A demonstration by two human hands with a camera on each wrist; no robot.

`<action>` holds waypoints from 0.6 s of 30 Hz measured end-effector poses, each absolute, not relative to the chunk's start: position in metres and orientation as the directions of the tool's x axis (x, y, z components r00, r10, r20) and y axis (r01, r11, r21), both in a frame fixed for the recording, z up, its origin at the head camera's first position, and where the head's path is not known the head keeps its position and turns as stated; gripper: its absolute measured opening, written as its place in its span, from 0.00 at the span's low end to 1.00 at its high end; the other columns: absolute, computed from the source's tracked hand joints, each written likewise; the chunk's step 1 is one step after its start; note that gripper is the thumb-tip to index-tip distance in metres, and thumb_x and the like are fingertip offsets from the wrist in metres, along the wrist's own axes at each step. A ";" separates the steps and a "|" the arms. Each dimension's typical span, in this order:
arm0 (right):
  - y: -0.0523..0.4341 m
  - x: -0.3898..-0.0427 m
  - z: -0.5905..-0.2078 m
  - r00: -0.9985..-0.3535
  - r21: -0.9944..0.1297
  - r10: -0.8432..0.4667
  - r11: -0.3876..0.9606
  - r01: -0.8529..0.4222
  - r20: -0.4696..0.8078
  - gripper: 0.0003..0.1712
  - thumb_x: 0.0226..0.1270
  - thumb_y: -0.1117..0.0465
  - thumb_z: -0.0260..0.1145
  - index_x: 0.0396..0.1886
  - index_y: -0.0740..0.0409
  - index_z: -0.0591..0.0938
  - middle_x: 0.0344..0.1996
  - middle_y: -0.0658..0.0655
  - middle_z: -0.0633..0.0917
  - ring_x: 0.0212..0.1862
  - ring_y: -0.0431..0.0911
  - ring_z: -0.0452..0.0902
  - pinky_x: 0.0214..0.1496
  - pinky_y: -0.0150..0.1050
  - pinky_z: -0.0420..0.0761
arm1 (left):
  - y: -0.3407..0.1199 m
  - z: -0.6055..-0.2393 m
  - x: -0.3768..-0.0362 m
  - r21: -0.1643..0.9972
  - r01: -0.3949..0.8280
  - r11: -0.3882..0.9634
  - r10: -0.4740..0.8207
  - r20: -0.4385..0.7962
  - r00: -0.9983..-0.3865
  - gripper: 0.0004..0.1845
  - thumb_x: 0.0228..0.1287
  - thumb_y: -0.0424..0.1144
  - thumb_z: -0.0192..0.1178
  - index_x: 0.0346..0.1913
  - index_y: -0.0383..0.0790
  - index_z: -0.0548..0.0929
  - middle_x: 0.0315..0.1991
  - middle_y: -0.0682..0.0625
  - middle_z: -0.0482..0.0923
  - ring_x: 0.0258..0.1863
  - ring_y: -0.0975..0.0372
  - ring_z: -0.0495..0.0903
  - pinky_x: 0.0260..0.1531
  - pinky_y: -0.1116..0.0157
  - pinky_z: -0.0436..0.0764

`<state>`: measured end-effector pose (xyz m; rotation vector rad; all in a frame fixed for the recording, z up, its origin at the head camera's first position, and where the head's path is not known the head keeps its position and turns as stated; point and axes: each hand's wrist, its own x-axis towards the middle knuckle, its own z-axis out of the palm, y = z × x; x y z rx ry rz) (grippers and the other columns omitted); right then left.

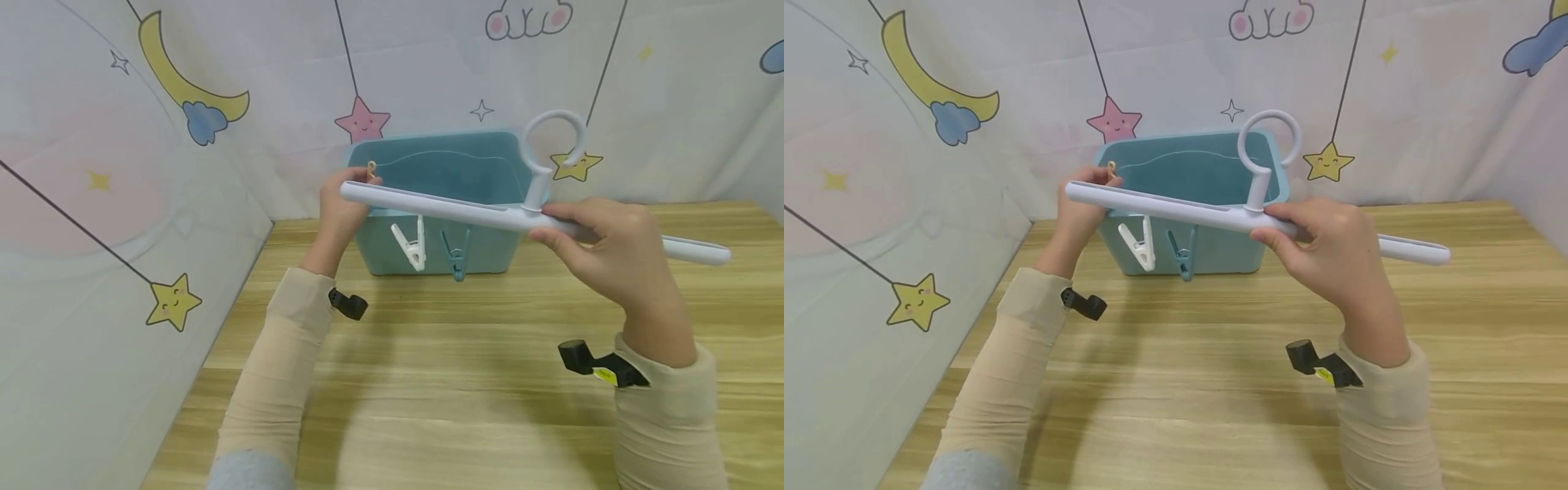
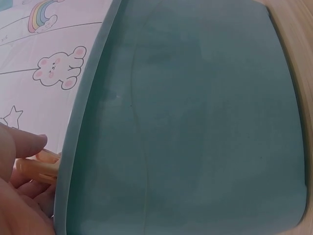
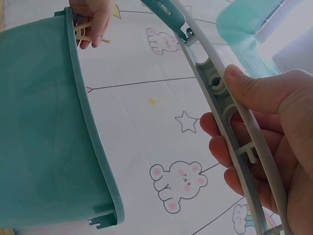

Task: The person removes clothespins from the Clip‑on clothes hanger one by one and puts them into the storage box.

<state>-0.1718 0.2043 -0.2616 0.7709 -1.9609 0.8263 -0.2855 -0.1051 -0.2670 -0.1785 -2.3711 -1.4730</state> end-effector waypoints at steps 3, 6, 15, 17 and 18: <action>0.204 -0.171 -0.261 -0.449 -0.259 -0.208 0.581 -0.771 0.869 0.37 0.62 0.34 0.62 0.32 0.69 0.87 0.23 0.61 0.86 0.33 0.19 0.69 0.34 0.17 0.66 | -0.106 -0.266 -0.285 0.836 0.285 0.469 -0.064 0.354 -0.933 0.14 0.64 0.37 0.63 0.48 0.31 0.84 0.46 0.40 0.84 0.43 0.55 0.82 0.41 0.64 0.80; 0.205 -0.171 -0.261 -0.452 -0.265 -0.208 0.575 -0.774 0.867 0.37 0.62 0.35 0.61 0.33 0.69 0.87 0.24 0.62 0.86 0.33 0.18 0.69 0.34 0.16 0.67 | -0.106 -0.265 -0.284 0.822 0.289 0.492 -0.051 0.358 -0.932 0.13 0.63 0.35 0.63 0.47 0.30 0.84 0.47 0.40 0.84 0.44 0.54 0.81 0.40 0.64 0.79; 0.205 -0.171 -0.261 -0.445 -0.254 -0.221 0.572 -0.780 0.868 0.37 0.63 0.35 0.62 0.32 0.69 0.87 0.24 0.62 0.86 0.35 0.16 0.69 0.36 0.15 0.67 | -0.108 -0.268 -0.282 0.817 0.304 0.490 -0.024 0.362 -0.932 0.14 0.64 0.35 0.63 0.50 0.31 0.83 0.47 0.39 0.83 0.46 0.53 0.81 0.46 0.60 0.80; 0.205 -0.171 -0.261 -0.446 -0.254 -0.225 0.572 -0.780 0.866 0.37 0.63 0.35 0.61 0.33 0.69 0.87 0.24 0.62 0.86 0.35 0.16 0.69 0.36 0.15 0.67 | -0.108 -0.269 -0.283 0.817 0.309 0.488 -0.023 0.366 -0.931 0.15 0.64 0.35 0.62 0.51 0.31 0.82 0.47 0.39 0.83 0.46 0.53 0.81 0.47 0.60 0.80; 0.206 -0.171 -0.261 -0.447 -0.253 -0.227 0.573 -0.780 0.865 0.37 0.63 0.35 0.61 0.33 0.69 0.87 0.24 0.61 0.86 0.34 0.17 0.69 0.36 0.15 0.67 | -0.108 -0.269 -0.283 0.815 0.312 0.488 -0.022 0.369 -0.929 0.15 0.65 0.34 0.62 0.52 0.31 0.82 0.47 0.39 0.83 0.46 0.53 0.81 0.47 0.60 0.80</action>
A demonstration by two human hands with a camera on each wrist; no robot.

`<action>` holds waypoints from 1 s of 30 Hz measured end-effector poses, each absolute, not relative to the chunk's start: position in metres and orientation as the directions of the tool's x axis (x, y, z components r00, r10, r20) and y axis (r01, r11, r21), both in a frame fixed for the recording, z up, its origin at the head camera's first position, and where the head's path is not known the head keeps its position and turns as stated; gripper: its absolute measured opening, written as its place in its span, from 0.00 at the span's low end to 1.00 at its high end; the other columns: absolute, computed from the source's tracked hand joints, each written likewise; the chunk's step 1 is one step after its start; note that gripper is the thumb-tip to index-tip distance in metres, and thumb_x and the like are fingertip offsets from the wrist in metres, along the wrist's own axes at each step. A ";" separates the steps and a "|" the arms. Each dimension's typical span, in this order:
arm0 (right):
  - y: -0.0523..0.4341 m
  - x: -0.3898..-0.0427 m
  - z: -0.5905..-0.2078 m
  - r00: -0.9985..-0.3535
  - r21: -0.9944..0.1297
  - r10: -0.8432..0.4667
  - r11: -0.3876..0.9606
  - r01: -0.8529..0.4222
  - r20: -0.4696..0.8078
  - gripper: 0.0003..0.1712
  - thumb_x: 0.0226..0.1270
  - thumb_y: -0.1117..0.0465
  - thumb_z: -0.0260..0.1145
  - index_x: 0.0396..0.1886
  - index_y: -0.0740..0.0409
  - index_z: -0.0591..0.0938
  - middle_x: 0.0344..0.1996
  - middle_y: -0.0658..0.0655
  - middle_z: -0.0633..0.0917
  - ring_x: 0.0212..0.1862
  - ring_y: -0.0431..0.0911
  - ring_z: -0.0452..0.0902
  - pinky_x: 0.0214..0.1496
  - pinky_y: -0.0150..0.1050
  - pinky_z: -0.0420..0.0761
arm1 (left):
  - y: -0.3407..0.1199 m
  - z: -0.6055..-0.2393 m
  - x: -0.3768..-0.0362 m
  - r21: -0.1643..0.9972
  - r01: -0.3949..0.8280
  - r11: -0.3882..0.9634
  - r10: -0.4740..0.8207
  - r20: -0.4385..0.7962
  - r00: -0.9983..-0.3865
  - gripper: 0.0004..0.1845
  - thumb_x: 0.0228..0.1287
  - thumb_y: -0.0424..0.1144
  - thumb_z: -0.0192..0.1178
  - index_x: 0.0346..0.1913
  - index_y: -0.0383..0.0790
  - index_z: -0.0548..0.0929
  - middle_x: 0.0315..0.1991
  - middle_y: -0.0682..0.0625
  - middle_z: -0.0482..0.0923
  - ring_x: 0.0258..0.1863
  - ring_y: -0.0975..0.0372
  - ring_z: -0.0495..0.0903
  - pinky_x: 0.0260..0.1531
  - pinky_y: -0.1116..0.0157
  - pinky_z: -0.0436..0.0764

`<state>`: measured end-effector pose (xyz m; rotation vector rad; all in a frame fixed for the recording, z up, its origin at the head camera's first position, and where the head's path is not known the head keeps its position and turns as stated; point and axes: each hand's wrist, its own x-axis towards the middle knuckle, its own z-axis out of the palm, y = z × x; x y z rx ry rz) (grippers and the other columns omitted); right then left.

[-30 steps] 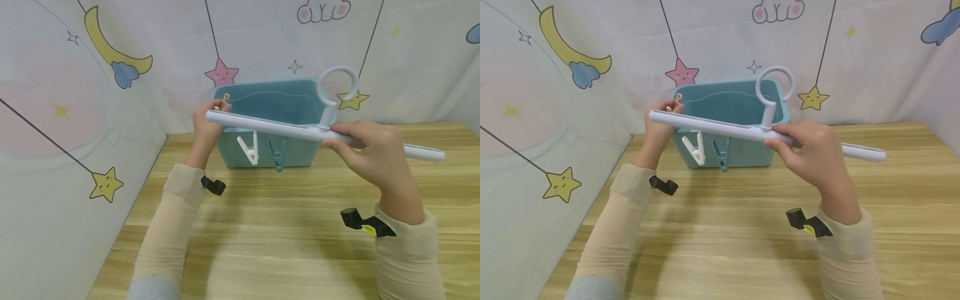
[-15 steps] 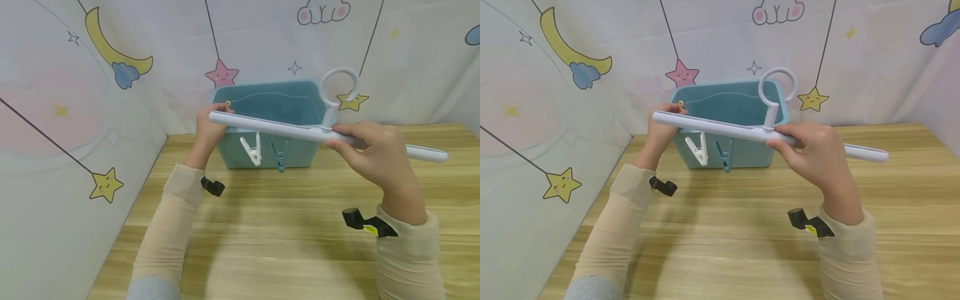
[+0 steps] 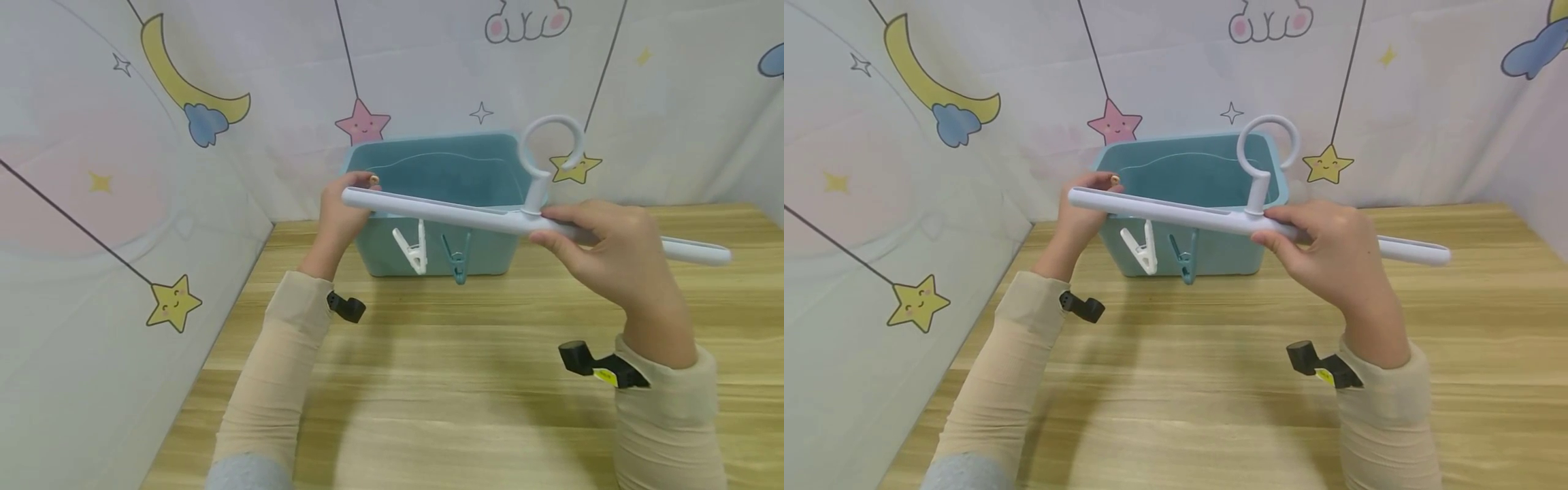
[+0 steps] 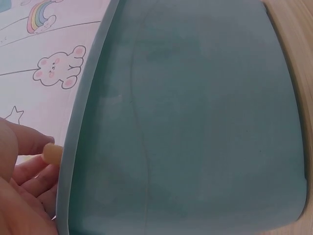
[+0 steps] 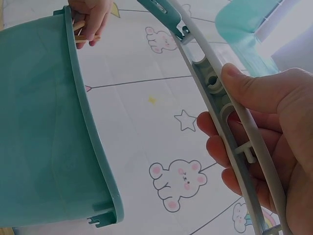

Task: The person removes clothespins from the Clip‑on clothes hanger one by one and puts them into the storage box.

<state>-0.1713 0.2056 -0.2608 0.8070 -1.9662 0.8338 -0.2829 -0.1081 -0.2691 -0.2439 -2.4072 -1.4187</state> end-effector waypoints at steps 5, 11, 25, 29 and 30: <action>0.207 -0.172 -0.262 -0.450 -0.247 -0.234 0.581 -0.775 0.862 0.38 0.64 0.34 0.60 0.33 0.68 0.87 0.24 0.61 0.86 0.32 0.19 0.70 0.34 0.16 0.67 | -0.110 -0.269 -0.281 0.819 0.319 0.477 -0.026 0.376 -0.926 0.15 0.66 0.35 0.60 0.53 0.31 0.81 0.48 0.39 0.83 0.47 0.53 0.81 0.48 0.60 0.80; 0.207 -0.173 -0.263 -0.453 -0.249 -0.239 0.578 -0.777 0.859 0.37 0.64 0.34 0.60 0.33 0.68 0.87 0.25 0.61 0.86 0.33 0.19 0.70 0.35 0.16 0.67 | -0.113 -0.270 -0.280 0.833 0.327 0.447 -0.044 0.385 -0.922 0.15 0.67 0.36 0.60 0.53 0.32 0.81 0.50 0.41 0.82 0.48 0.54 0.82 0.48 0.61 0.80; 0.206 -0.173 -0.264 -0.447 -0.238 -0.234 0.593 -0.770 0.864 0.38 0.63 0.34 0.60 0.33 0.68 0.87 0.25 0.61 0.87 0.35 0.16 0.69 0.35 0.16 0.67 | -0.112 -0.268 -0.258 0.839 0.461 0.290 -0.039 0.491 -0.870 0.13 0.61 0.24 0.58 0.49 0.26 0.81 0.47 0.36 0.83 0.49 0.54 0.81 0.49 0.60 0.80; 0.206 -0.172 -0.264 -0.450 -0.242 -0.229 0.596 -0.766 0.863 0.38 0.63 0.34 0.60 0.33 0.68 0.87 0.25 0.61 0.87 0.35 0.16 0.69 0.34 0.16 0.67 | -0.110 -0.272 -0.246 0.814 0.515 0.268 -0.002 0.535 -0.845 0.14 0.59 0.21 0.55 0.49 0.25 0.81 0.46 0.35 0.83 0.46 0.53 0.81 0.48 0.60 0.79; 0.206 -0.172 -0.264 -0.452 -0.244 -0.227 0.596 -0.765 0.863 0.38 0.62 0.34 0.60 0.33 0.69 0.87 0.25 0.61 0.87 0.35 0.16 0.69 0.34 0.16 0.67 | -0.109 -0.273 -0.243 0.803 0.533 0.268 0.005 0.552 -0.834 0.14 0.59 0.22 0.56 0.48 0.24 0.81 0.45 0.34 0.83 0.45 0.52 0.82 0.47 0.59 0.80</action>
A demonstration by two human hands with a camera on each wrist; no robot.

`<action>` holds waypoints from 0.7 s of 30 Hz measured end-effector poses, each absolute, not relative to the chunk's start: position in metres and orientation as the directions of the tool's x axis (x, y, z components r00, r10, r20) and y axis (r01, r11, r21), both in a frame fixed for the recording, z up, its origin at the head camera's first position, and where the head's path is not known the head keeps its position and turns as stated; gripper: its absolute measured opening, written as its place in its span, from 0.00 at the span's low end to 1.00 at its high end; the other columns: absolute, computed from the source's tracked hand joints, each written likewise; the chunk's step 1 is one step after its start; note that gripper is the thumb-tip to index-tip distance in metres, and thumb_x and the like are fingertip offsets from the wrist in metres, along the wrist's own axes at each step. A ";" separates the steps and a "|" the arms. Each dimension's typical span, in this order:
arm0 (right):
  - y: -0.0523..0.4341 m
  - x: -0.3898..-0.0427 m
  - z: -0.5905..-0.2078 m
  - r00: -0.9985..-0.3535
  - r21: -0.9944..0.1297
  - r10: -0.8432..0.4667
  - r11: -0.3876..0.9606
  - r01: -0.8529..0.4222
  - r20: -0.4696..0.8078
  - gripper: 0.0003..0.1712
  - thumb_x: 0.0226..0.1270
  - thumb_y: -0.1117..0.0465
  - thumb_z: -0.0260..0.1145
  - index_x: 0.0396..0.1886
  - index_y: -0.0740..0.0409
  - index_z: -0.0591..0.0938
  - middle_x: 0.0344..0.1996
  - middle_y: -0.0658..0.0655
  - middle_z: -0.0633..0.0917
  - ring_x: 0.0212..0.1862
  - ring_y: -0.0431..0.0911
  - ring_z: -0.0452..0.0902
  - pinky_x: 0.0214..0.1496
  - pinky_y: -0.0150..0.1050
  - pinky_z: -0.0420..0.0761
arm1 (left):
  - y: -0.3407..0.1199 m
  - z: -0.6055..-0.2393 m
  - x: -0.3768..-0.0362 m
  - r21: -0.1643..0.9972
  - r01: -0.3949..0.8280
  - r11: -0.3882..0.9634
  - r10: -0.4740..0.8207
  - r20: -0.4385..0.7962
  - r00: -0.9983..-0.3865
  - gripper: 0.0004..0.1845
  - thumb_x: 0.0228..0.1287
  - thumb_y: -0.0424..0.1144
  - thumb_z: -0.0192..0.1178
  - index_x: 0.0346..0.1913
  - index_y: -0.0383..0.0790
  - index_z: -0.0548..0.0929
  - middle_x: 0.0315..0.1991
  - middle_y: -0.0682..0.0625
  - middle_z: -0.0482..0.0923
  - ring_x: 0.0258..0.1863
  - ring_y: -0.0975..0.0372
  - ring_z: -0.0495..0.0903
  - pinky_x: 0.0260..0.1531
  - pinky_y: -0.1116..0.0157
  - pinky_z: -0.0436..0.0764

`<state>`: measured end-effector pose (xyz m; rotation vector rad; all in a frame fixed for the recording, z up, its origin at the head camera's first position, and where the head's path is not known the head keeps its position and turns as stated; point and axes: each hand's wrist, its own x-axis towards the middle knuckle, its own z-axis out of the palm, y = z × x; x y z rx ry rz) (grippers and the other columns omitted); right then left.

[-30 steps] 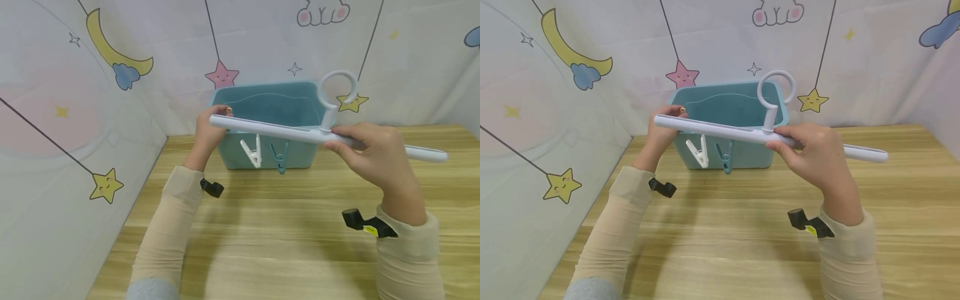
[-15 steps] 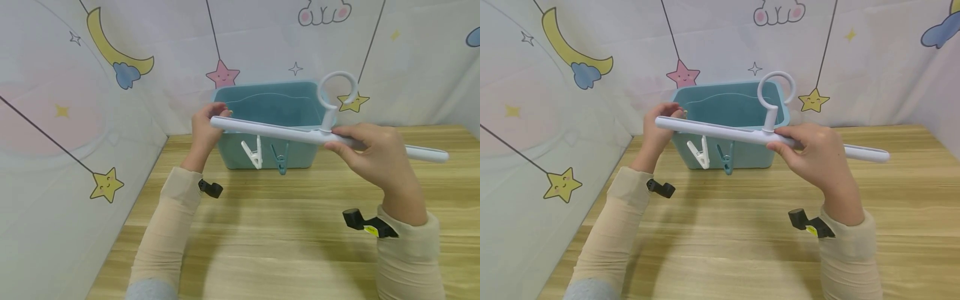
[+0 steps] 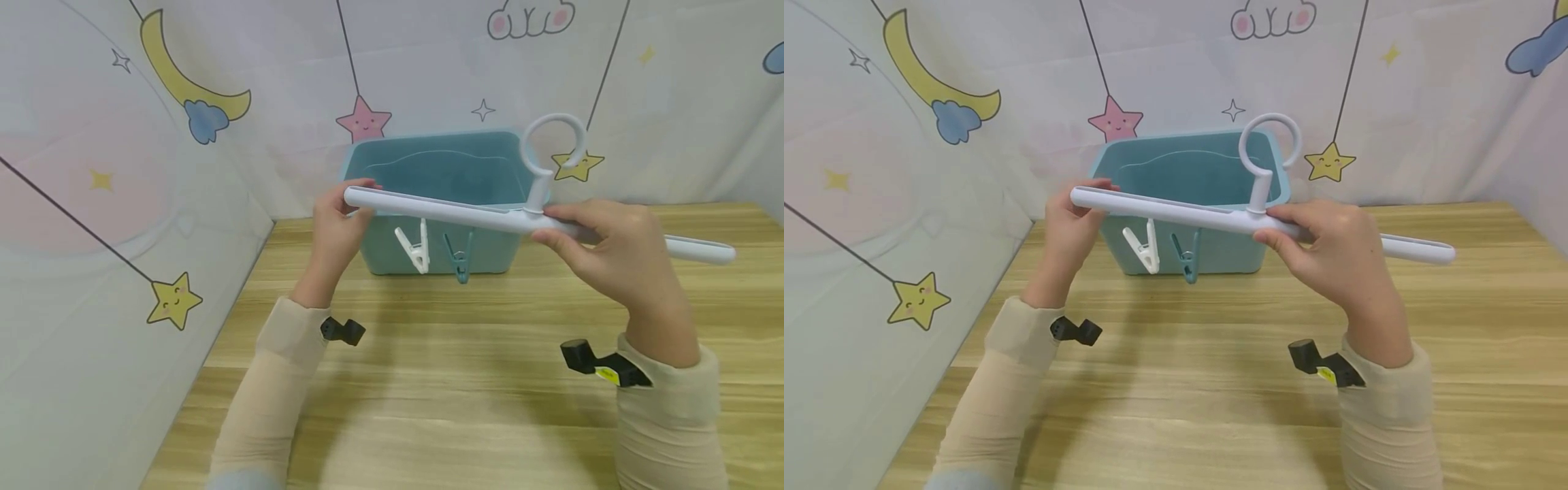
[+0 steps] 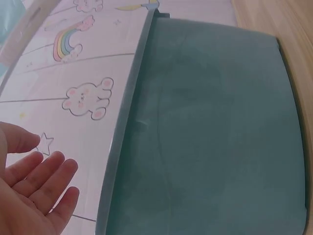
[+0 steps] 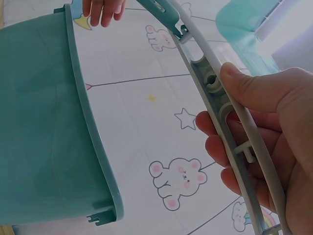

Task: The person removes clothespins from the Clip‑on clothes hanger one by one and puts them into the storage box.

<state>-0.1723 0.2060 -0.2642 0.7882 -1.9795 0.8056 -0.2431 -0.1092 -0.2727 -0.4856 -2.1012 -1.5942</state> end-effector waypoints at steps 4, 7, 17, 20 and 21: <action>0.206 -0.172 -0.264 -0.455 -0.248 -0.224 0.597 -0.763 0.862 0.38 0.62 0.33 0.60 0.33 0.69 0.87 0.25 0.61 0.87 0.35 0.15 0.69 0.34 0.16 0.67 | -0.107 -0.277 -0.234 0.786 0.568 0.244 0.011 0.584 -0.812 0.11 0.61 0.24 0.60 0.46 0.24 0.82 0.43 0.34 0.83 0.38 0.59 0.83 0.43 0.64 0.80; 0.206 -0.171 -0.265 -0.455 -0.251 -0.221 0.594 -0.764 0.863 0.39 0.62 0.33 0.61 0.33 0.69 0.87 0.24 0.61 0.87 0.35 0.15 0.69 0.34 0.16 0.67 | -0.106 -0.280 -0.228 0.787 0.586 0.193 0.020 0.594 -0.804 0.11 0.61 0.25 0.62 0.46 0.23 0.81 0.42 0.33 0.83 0.38 0.66 0.82 0.43 0.68 0.80; 0.205 -0.171 -0.265 -0.459 -0.266 -0.208 0.585 -0.766 0.864 0.39 0.61 0.33 0.61 0.32 0.70 0.87 0.23 0.61 0.86 0.34 0.15 0.70 0.34 0.15 0.67 | -0.103 -0.288 -0.212 0.797 0.604 0.014 0.027 0.604 -0.797 0.08 0.61 0.23 0.58 0.41 0.19 0.79 0.35 0.44 0.85 0.37 0.57 0.85 0.44 0.66 0.81; 0.205 -0.171 -0.266 -0.464 -0.273 -0.207 0.583 -0.766 0.861 0.39 0.61 0.33 0.61 0.32 0.70 0.87 0.23 0.61 0.86 0.33 0.16 0.70 0.34 0.15 0.67 | -0.103 -0.289 -0.210 0.796 0.605 0.005 0.022 0.604 -0.796 0.08 0.62 0.23 0.58 0.42 0.20 0.79 0.36 0.44 0.85 0.37 0.56 0.84 0.44 0.66 0.81; 0.205 -0.171 -0.266 -0.466 -0.274 -0.207 0.583 -0.765 0.861 0.39 0.61 0.33 0.61 0.32 0.70 0.87 0.23 0.61 0.86 0.33 0.16 0.70 0.34 0.16 0.67 | -0.102 -0.290 -0.209 0.796 0.605 0.006 0.022 0.605 -0.796 0.08 0.62 0.24 0.58 0.42 0.20 0.80 0.36 0.43 0.85 0.38 0.57 0.84 0.44 0.66 0.81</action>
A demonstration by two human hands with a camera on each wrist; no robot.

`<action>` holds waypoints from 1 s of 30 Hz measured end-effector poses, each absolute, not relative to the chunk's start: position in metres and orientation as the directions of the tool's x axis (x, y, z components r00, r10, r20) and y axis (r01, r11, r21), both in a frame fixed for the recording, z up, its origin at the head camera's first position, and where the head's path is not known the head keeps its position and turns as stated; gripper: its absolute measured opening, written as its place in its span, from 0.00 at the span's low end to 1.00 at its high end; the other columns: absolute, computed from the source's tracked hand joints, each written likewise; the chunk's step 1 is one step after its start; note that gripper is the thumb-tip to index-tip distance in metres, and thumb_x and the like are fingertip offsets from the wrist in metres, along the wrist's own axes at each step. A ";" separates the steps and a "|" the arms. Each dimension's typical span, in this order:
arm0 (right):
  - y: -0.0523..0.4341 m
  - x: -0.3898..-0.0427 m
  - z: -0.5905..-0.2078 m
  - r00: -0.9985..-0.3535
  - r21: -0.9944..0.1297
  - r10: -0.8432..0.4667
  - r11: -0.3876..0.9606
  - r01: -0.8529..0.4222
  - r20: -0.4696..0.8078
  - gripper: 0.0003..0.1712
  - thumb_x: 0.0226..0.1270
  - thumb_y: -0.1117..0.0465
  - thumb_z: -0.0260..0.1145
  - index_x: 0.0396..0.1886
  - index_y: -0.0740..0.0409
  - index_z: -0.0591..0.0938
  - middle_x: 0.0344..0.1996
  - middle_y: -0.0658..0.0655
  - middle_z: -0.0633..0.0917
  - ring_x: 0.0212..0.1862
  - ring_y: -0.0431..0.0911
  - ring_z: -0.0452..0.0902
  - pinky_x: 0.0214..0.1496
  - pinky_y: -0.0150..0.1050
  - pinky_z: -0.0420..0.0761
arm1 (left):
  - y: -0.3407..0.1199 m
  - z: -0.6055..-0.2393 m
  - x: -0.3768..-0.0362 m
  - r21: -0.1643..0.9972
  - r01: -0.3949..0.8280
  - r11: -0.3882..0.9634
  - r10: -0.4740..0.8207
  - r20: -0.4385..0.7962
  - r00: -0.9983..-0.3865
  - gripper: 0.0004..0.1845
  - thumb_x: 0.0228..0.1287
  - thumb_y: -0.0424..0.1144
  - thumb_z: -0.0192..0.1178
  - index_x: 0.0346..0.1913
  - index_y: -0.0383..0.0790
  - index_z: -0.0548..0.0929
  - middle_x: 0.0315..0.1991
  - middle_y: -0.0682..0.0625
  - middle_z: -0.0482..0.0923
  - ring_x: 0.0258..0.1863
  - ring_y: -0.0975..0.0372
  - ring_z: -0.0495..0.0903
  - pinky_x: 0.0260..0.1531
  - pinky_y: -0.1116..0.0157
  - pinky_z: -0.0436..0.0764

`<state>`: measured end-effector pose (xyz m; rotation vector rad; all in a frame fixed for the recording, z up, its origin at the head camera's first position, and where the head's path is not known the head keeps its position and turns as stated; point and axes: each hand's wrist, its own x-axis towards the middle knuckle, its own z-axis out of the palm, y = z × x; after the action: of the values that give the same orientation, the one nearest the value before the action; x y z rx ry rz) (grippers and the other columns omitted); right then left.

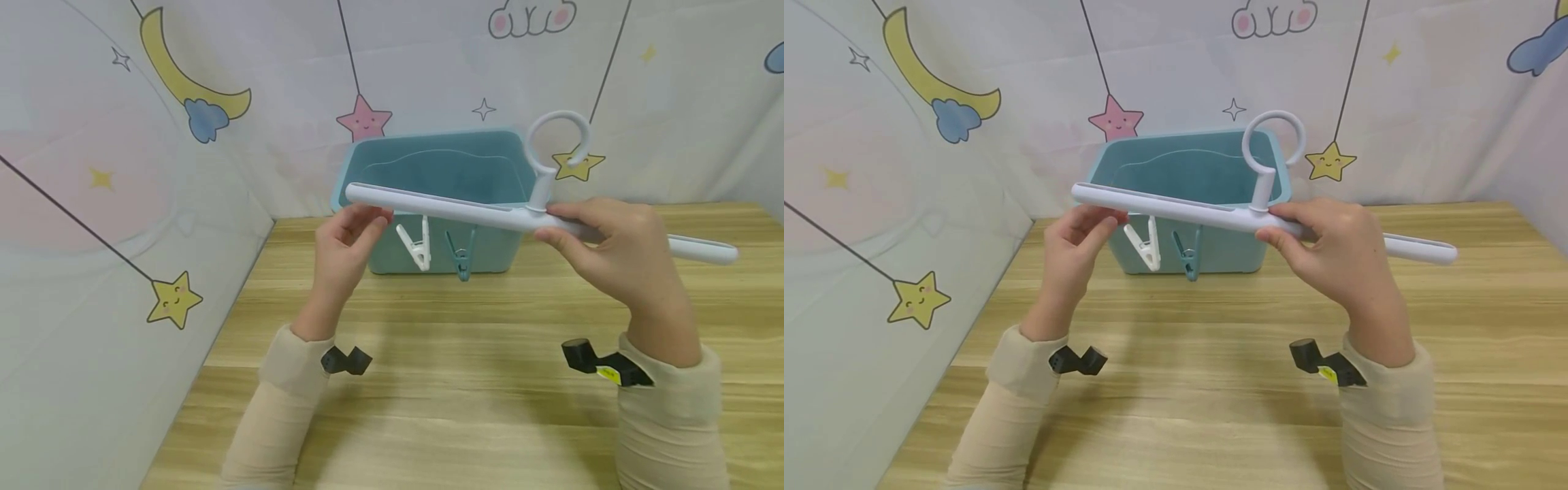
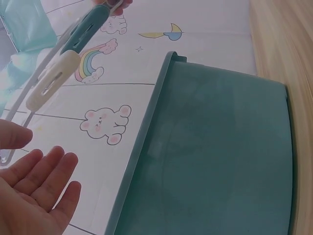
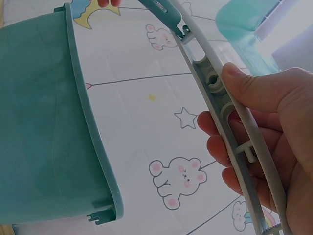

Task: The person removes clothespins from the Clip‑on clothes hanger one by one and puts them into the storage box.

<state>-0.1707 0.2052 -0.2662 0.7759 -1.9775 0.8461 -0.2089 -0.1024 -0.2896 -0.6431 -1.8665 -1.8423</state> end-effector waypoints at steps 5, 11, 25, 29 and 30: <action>0.205 -0.171 -0.266 -0.456 -0.266 -0.206 0.584 -0.767 0.866 0.38 0.61 0.34 0.62 0.32 0.69 0.87 0.23 0.61 0.86 0.34 0.16 0.70 0.35 0.16 0.67 | -0.100 -0.292 -0.206 0.797 0.604 -0.010 0.033 0.604 -0.796 0.09 0.63 0.24 0.57 0.43 0.19 0.79 0.37 0.42 0.85 0.37 0.66 0.83 0.45 0.66 0.81; 0.204 -0.172 -0.266 -0.433 -0.242 -0.216 0.580 -0.778 0.875 0.37 0.62 0.35 0.62 0.32 0.70 0.87 0.23 0.61 0.86 0.35 0.17 0.69 0.35 0.16 0.67 | -0.098 -0.293 -0.202 0.803 0.593 -0.054 0.045 0.596 -0.802 0.11 0.63 0.24 0.56 0.45 0.17 0.77 0.38 0.40 0.85 0.38 0.67 0.83 0.47 0.66 0.81; 0.204 -0.174 -0.265 -0.437 -0.247 -0.225 0.569 -0.785 0.871 0.37 0.62 0.35 0.62 0.32 0.70 0.87 0.24 0.62 0.86 0.35 0.17 0.70 0.36 0.16 0.67 | -0.087 -0.294 -0.194 0.817 0.557 -0.148 0.061 0.569 -0.820 0.14 0.65 0.26 0.53 0.48 0.14 0.75 0.37 0.48 0.86 0.39 0.66 0.84 0.50 0.63 0.80; 0.204 -0.175 -0.266 -0.439 -0.255 -0.223 0.558 -0.790 0.870 0.36 0.62 0.36 0.63 0.32 0.70 0.87 0.24 0.62 0.86 0.36 0.17 0.71 0.37 0.15 0.68 | -0.083 -0.297 -0.193 0.812 0.545 -0.209 0.081 0.570 -0.818 0.17 0.63 0.27 0.53 0.49 0.12 0.72 0.36 0.59 0.85 0.38 0.66 0.84 0.49 0.66 0.80; 0.204 -0.175 -0.266 -0.439 -0.255 -0.223 0.558 -0.790 0.870 0.36 0.62 0.36 0.63 0.32 0.70 0.87 0.24 0.62 0.86 0.36 0.17 0.71 0.37 0.15 0.68 | -0.082 -0.298 -0.193 0.810 0.544 -0.218 0.087 0.571 -0.816 0.18 0.63 0.27 0.53 0.49 0.12 0.72 0.36 0.60 0.85 0.39 0.66 0.84 0.49 0.67 0.79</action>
<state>-0.1748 0.2042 -0.2662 0.8174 -1.9508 0.8511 -0.1925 -0.0821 -0.2977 -0.7460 -1.7356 -2.1069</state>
